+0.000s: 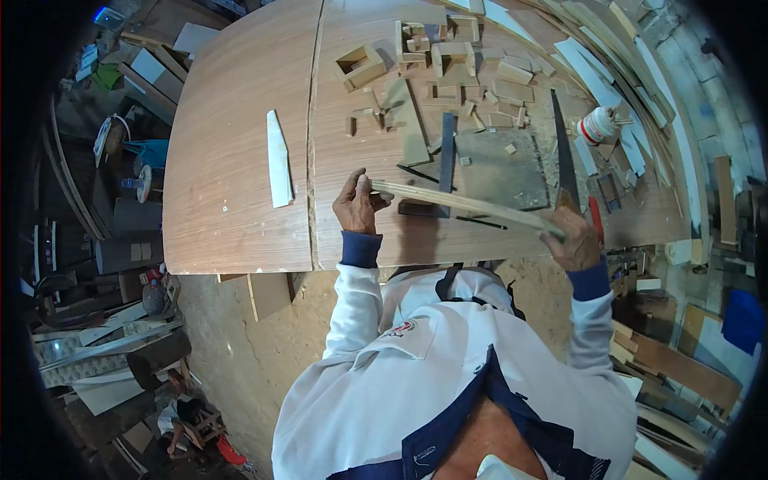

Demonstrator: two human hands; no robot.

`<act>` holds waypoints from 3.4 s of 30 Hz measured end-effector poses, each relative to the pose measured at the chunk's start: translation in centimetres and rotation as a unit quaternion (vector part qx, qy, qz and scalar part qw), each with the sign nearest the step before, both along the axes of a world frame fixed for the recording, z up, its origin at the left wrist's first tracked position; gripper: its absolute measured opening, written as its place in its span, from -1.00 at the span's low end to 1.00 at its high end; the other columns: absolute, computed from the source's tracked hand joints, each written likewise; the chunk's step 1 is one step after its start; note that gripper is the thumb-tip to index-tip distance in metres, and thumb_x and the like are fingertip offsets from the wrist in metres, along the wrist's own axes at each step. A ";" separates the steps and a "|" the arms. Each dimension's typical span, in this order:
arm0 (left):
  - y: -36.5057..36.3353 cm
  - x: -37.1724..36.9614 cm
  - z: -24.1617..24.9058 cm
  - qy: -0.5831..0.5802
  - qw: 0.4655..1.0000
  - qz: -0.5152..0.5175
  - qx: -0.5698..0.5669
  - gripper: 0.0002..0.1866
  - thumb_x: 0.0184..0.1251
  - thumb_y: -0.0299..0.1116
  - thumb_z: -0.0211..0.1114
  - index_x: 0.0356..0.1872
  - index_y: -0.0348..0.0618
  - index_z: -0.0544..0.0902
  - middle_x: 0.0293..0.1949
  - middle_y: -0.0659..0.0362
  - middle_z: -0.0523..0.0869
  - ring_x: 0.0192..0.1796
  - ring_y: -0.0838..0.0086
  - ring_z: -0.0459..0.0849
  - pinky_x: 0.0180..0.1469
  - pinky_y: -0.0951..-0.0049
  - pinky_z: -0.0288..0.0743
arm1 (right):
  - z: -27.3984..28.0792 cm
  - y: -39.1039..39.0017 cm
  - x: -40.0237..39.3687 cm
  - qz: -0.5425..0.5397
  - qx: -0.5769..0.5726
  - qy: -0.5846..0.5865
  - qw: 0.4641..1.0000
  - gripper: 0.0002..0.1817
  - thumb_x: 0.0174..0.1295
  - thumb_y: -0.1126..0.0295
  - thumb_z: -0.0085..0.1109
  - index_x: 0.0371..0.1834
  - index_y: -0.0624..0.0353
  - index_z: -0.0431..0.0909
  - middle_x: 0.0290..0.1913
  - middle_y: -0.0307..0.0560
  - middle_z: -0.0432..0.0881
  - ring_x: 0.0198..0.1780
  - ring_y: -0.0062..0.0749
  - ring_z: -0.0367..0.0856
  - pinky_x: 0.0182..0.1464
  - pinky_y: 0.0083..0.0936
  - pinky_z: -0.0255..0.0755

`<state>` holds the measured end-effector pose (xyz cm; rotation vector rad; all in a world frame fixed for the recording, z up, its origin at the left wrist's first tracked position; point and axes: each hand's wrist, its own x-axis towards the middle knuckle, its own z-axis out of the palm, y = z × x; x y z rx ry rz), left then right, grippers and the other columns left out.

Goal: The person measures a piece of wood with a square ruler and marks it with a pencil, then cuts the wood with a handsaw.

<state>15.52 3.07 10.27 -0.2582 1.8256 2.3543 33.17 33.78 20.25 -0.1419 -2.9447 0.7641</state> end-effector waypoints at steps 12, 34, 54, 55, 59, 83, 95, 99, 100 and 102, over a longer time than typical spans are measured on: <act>-3.4 -3.6 6.3 0.346 0.742 -0.415 -0.397 -0.48 -0.03 -0.39 0.38 0.03 -0.25 0.47 -0.17 -0.04 0.60 -0.04 0.09 0.57 0.00 0.31 0.42 | 12.5 -3.7 -11.9 0.208 0.358 0.167 0.895 -0.79 -0.03 0.33 0.33 -0.29 0.01 0.60 -0.40 -0.20 0.55 -0.27 -0.29 0.51 -0.18 -0.31 0.40; -5.5 -12.9 9.6 0.279 0.940 -0.151 -0.125 -0.81 0.32 -0.48 0.14 -0.10 -0.31 0.46 -0.14 -0.09 0.64 -0.15 0.23 0.69 -0.14 0.37 0.60 | -11.0 -10.2 -13.4 -0.208 -0.233 0.153 0.938 -0.82 0.13 0.29 0.11 -0.31 0.11 0.60 -0.30 0.05 0.63 -0.27 0.00 0.60 -0.24 -0.28 0.46; -3.3 -16.2 8.6 0.269 0.946 -0.153 -0.094 -0.84 0.26 -0.57 0.17 -0.15 -0.32 0.48 -0.18 -0.03 0.66 -0.12 0.33 0.67 -0.14 0.42 0.58 | -13.1 -12.5 -4.8 -0.183 0.031 -0.139 0.973 -0.79 0.00 0.45 0.03 -0.25 0.05 0.51 -0.44 0.06 0.62 -0.38 0.00 0.63 -0.40 -0.16 0.45; -3.2 -16.7 8.5 0.278 0.943 -0.152 -0.098 -0.84 0.25 -0.57 0.18 -0.15 -0.31 0.49 -0.19 -0.01 0.67 -0.11 0.35 0.67 -0.13 0.42 0.58 | -13.7 -12.5 -4.6 -0.182 0.031 -0.137 0.973 -0.79 0.00 0.45 0.03 -0.25 0.05 0.51 -0.44 0.06 0.62 -0.38 0.00 0.63 -0.40 -0.16 0.45; -2.6 -19.1 8.5 0.313 0.934 -0.139 -0.103 -0.82 0.23 -0.57 0.20 -0.15 -0.29 0.50 -0.24 0.01 0.68 -0.15 0.38 0.67 -0.20 0.49 0.53 | -15.6 -12.2 -4.0 -0.167 0.051 -0.122 0.977 -0.84 0.01 0.47 0.04 -0.30 0.07 0.50 -0.42 0.01 0.61 -0.37 -0.01 0.63 -0.39 -0.16 0.46; -2.9 -25.8 4.6 0.260 0.951 -0.138 -0.092 -0.83 0.15 -0.46 0.34 -0.28 -0.29 0.57 -0.39 0.11 0.68 -0.37 0.53 0.62 -0.32 0.55 0.51 | -12.3 -12.6 -2.4 -0.116 0.050 -0.167 0.978 -0.77 0.06 0.36 0.06 -0.22 0.20 0.40 -0.17 0.11 0.50 -0.03 0.03 0.42 -0.04 -0.12 0.33; -4.7 -18.5 9.8 0.063 0.986 -0.083 0.127 -0.80 0.32 -0.38 0.16 -0.21 -0.35 0.48 -0.23 -0.03 0.64 -0.13 0.23 0.66 -0.11 0.33 0.63 | -0.8 -14.3 -16.4 -0.181 -0.594 0.050 0.782 -0.70 0.30 0.16 0.05 -0.13 0.16 0.52 -0.50 -0.21 0.46 -0.52 -0.65 0.28 -0.50 -0.66 0.20; -3.7 -16.9 9.1 0.035 0.982 -0.088 0.166 -0.81 0.32 -0.40 0.15 -0.23 -0.36 0.48 -0.25 -0.04 0.64 -0.19 0.26 0.67 -0.22 0.38 0.66 | 1.9 -15.1 -19.5 -0.131 -0.698 0.084 0.699 -0.73 0.26 0.15 0.14 -0.22 0.14 0.56 -0.56 -0.34 0.44 -0.58 -0.76 0.25 -0.57 -0.75 0.10; -3.5 -16.6 9.0 0.039 0.981 -0.091 0.165 -0.82 0.33 -0.38 0.14 -0.27 -0.34 0.54 -0.24 -0.03 0.64 -0.14 0.24 0.67 -0.19 0.39 0.69 | 1.2 -15.0 -19.8 -0.118 -0.686 0.088 0.713 -0.76 0.22 0.19 0.19 -0.27 0.15 0.56 -0.55 -0.34 0.46 -0.58 -0.75 0.26 -0.56 -0.75 0.13; -2.9 -16.0 9.0 0.042 0.982 -0.084 0.164 -0.82 0.33 -0.38 0.14 -0.28 -0.34 0.54 -0.24 -0.02 0.64 -0.14 0.23 0.67 -0.18 0.38 0.69 | 0.5 -15.2 -20.4 -0.125 -0.662 0.124 0.728 -0.83 0.15 0.32 0.29 -0.41 0.17 0.55 -0.55 -0.30 0.48 -0.58 -0.75 0.29 -0.57 -0.78 0.13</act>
